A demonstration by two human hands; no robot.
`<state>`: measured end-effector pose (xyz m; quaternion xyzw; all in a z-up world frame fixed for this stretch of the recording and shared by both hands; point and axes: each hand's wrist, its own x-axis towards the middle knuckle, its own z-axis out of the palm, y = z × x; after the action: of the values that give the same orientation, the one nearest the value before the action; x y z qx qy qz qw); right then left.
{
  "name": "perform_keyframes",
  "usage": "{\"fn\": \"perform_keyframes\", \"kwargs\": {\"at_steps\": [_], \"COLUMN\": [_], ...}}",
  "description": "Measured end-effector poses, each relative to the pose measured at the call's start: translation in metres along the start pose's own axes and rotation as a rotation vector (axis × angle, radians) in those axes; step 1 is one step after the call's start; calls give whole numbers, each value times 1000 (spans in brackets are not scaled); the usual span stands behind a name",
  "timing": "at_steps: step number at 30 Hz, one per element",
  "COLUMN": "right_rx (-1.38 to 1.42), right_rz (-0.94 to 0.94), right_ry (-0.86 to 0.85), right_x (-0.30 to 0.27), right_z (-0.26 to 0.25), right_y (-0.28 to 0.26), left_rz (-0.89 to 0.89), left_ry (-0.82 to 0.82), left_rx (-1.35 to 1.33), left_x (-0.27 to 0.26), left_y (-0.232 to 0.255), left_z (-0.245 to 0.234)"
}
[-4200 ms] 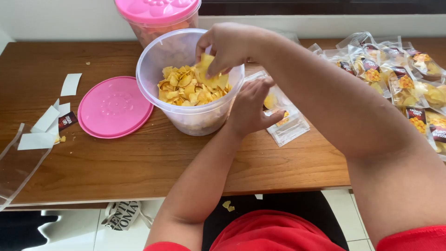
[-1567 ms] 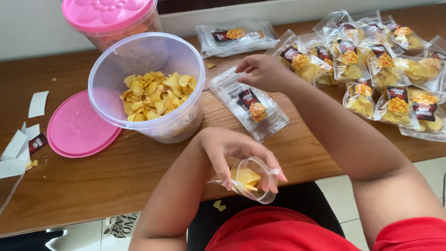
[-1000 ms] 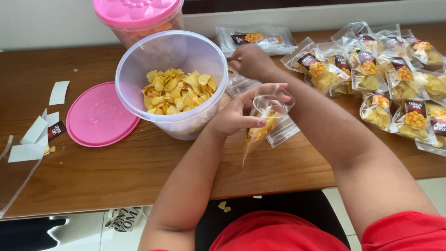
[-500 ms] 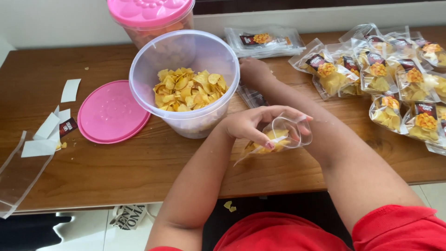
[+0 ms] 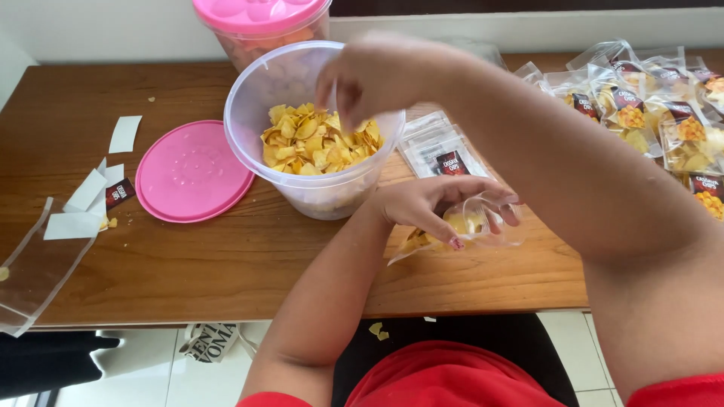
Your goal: Manually filling small plastic bags with chips from a large container and organizing them on a table.
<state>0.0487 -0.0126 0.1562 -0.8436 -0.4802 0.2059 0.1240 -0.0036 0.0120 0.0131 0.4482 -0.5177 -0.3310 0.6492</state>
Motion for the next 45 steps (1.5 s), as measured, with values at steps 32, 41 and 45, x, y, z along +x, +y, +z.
{"fn": "perform_keyframes", "kwargs": {"at_steps": [32, 41, 45], "right_rx": [-680, -791, -847], "right_rz": [68, 45, 32], "right_ry": [-29, 34, 63], "right_x": [68, 64, 61], "right_z": [79, 79, 78], "right_y": [28, 41, 49], "left_rz": [-57, -119, -501], "left_ry": [279, 260, 341], "left_rx": [-78, -34, 477], "left_x": [0, -6, 2], "left_y": [-26, -30, 11], "left_z": [-10, -22, 6]}}
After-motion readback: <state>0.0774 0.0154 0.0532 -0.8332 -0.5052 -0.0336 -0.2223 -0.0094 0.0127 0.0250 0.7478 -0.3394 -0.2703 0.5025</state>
